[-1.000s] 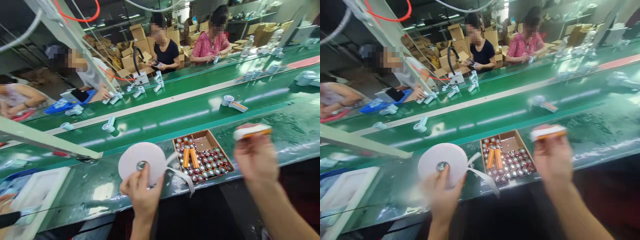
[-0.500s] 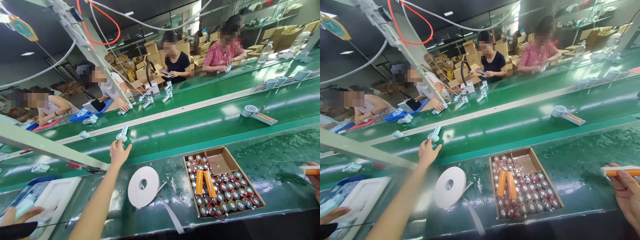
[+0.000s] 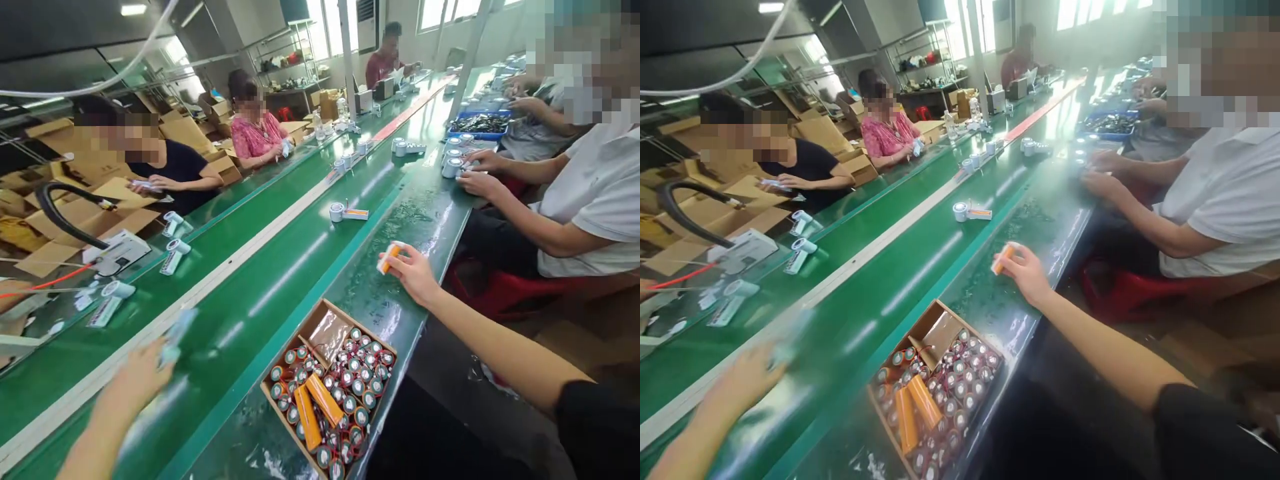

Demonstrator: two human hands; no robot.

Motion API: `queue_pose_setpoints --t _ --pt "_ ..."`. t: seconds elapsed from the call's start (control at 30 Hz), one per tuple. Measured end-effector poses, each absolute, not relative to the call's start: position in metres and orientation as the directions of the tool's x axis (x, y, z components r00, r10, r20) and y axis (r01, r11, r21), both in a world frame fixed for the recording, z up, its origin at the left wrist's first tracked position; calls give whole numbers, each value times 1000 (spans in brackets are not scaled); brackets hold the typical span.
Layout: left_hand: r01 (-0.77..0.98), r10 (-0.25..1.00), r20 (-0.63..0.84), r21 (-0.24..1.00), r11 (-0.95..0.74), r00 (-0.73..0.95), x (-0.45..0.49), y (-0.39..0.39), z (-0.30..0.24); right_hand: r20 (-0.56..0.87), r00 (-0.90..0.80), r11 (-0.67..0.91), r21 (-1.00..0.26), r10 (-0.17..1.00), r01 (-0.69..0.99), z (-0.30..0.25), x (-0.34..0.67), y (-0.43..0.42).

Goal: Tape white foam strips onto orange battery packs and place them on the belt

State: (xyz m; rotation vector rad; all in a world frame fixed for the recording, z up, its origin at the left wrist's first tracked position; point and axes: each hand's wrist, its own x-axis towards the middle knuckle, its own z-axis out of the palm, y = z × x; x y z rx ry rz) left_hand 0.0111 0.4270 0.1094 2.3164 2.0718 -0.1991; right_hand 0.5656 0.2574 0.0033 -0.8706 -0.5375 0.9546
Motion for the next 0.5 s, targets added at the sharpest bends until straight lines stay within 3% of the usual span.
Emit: queue_pose_setpoints --t 0.07,0.13,0.2,0.33,0.5 --pt "963 964 -57 -51 -263 260 68 427 87 81 402 288 -823 912 -489 16 543 272" --pt "875 874 -58 2 -484 483 137 427 69 126 267 246 -838 956 -488 28 522 284" --pt "801 797 -84 38 -597 598 202 425 61 172 129 212 -871 977 -444 36 510 292" --pt "797 787 -150 13 -603 598 277 415 62 260 -31 245 -936 965 -252 39 513 300" --pt "822 805 -201 5 -570 559 299 422 63 250 -47 249 -968 967 -20 34 526 316"
